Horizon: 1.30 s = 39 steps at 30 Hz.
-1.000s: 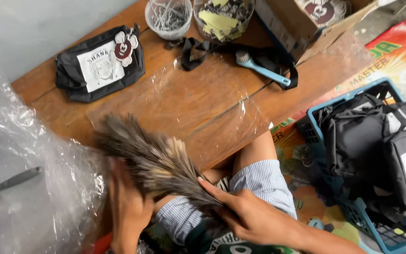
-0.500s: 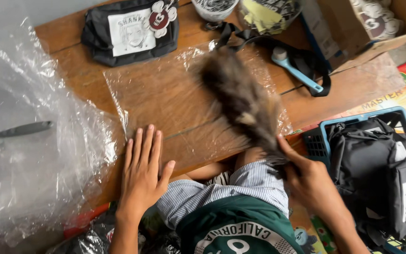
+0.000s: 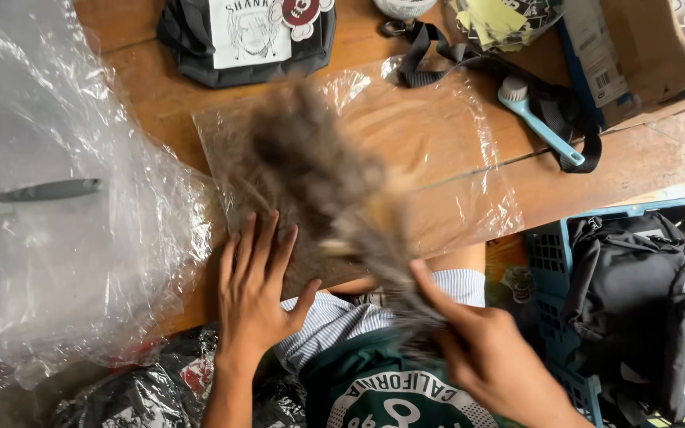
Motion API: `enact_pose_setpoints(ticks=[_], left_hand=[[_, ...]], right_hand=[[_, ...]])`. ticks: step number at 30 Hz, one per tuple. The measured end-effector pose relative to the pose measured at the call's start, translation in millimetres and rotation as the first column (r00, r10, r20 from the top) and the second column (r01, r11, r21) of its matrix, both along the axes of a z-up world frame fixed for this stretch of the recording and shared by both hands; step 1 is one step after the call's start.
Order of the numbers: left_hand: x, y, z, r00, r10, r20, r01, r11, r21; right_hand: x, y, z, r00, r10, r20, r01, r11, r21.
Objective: The person wipes a plastic sheet on a wooden table using a feather duster, then places a small black pouch on the sheet. They attach a sticker and a tag to the pouch, zip it closed, and place it inside a clear plastic bag. The person repeats the process with another pouch, attaching stickers and tags before bagging it.
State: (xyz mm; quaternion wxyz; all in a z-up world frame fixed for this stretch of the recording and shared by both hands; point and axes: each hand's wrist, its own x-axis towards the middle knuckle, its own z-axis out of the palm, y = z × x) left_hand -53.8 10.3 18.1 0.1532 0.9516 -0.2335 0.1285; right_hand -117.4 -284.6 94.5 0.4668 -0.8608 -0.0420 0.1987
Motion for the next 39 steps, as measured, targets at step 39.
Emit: enact_pose_setpoints(ticks=[39], left_hand=[[-0.4,7.4,-2.0,0.990,0.051,-0.130,-0.043,0.997,0.065]], right_hand=[[57.7,9.5,-33.3,0.981,-0.193,0.015,0.188,0.930,-0.315]])
